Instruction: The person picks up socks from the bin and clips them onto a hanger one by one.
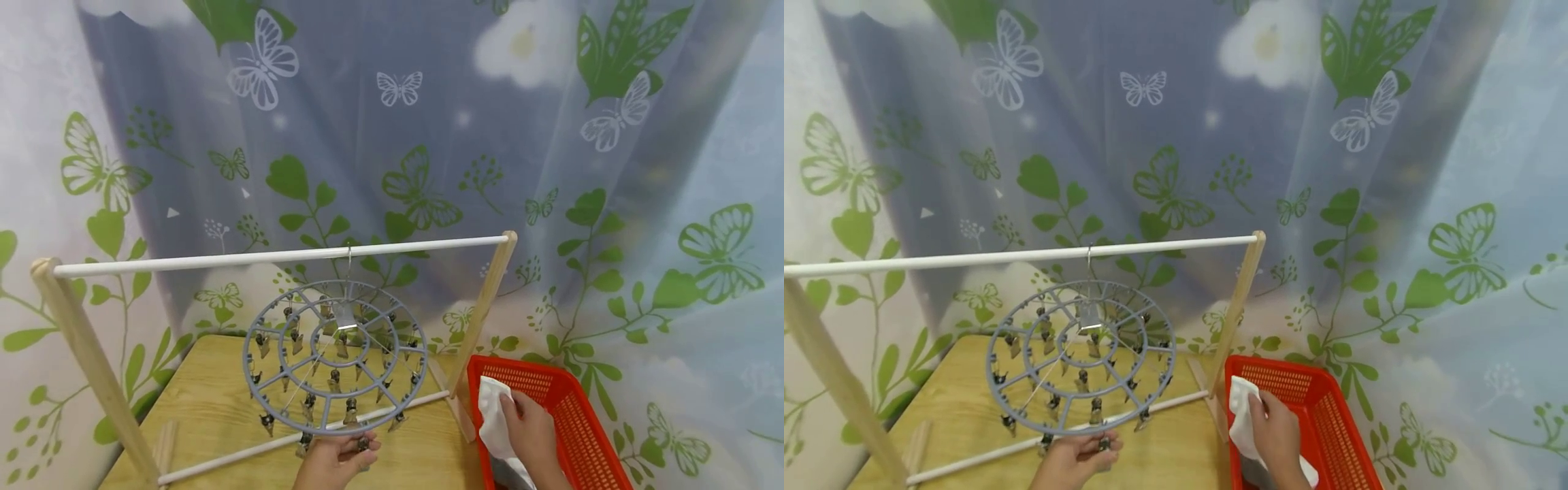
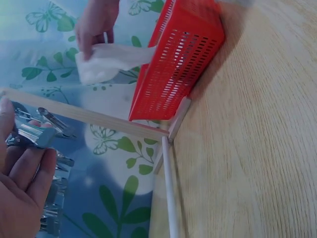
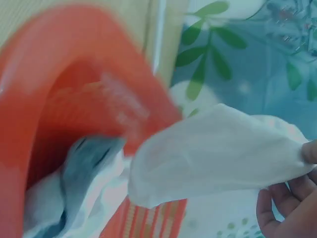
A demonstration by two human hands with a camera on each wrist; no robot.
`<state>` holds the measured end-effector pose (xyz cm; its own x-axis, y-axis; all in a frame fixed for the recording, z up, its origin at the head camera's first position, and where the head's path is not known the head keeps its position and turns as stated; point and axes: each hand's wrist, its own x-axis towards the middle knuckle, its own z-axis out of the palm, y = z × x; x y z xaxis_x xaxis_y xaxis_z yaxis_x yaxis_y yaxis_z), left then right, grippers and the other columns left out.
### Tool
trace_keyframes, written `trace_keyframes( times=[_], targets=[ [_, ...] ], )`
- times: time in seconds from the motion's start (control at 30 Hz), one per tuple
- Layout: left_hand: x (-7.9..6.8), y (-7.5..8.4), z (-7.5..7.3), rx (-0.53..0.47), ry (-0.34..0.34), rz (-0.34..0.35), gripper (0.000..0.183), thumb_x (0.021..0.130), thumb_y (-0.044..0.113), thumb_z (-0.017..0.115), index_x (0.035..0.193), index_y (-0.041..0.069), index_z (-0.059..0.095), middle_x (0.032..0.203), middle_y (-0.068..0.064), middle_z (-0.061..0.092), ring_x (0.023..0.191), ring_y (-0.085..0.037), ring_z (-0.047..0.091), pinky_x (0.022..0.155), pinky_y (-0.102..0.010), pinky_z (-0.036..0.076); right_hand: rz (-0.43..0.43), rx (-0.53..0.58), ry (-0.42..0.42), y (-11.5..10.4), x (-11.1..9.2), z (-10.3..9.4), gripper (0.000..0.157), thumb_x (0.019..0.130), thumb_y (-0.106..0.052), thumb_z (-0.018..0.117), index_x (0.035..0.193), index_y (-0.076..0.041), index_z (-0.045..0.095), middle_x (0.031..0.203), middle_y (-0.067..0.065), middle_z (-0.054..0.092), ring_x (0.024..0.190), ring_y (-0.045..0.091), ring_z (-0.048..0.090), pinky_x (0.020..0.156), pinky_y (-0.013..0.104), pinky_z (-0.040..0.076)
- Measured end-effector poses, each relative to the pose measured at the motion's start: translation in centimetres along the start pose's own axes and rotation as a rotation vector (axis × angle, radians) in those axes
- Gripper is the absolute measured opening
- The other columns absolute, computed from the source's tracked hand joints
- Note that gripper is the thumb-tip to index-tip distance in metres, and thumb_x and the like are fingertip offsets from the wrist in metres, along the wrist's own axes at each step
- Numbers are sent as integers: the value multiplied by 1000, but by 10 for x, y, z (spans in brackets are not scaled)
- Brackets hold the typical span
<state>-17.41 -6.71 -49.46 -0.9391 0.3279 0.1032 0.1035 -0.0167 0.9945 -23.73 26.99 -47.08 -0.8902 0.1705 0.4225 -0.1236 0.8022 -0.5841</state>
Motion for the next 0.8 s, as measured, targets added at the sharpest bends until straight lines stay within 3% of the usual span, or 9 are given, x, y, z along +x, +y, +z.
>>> trace_keyframes(
  times=[0.07,0.17,0.27,0.37,0.43,0.6,0.8],
  targets=[
    [-5,-1,0,8,2,0,44,92,24,69,118,-11,61,106,-22,68,98,-18,69,80,-27,58,10,72,6,-10,-8,1,13,94,-15,66,84,-7,70,61,-3,58,53,6,47,48,23,41],
    [-13,-2,2,31,18,0,45,93,27,67,118,-10,62,106,-22,69,96,-11,69,80,-26,57,51,171,-45,-28,-21,1,16,94,-18,67,95,-4,73,75,2,69,62,4,56,54,21,49],
    [-20,-3,3,35,36,-25,47,94,29,65,120,-11,61,106,-23,69,93,-15,70,80,-25,57,108,273,-156,-47,-31,-1,25,95,-25,66,105,-2,73,89,7,73,74,6,63,62,21,53],
    [-23,-3,5,18,41,-55,47,95,27,64,122,-11,59,106,-22,69,93,-22,71,79,-26,57,124,365,-239,-62,-40,-1,26,94,-25,66,105,-3,73,92,6,73,77,7,64,66,21,54],
    [-20,-3,7,22,52,-57,45,95,25,64,124,-9,60,105,-19,71,93,-22,71,79,-25,57,85,409,-257,-68,-43,1,19,93,-20,67,100,-3,73,87,3,73,73,6,63,64,21,54],
    [-8,0,12,94,109,44,38,94,21,65,121,-5,64,103,-15,72,93,-17,71,81,-23,56,-38,472,-296,-78,-49,8,7,91,-12,69,88,-6,72,70,-5,63,63,3,52,57,21,46],
    [-5,7,10,92,137,95,32,96,15,62,119,-8,64,106,-20,70,94,-22,70,81,-23,56,-81,523,-391,-92,-60,22,6,89,-10,71,92,-6,74,85,1,72,76,2,63,67,21,52]
  ],
)
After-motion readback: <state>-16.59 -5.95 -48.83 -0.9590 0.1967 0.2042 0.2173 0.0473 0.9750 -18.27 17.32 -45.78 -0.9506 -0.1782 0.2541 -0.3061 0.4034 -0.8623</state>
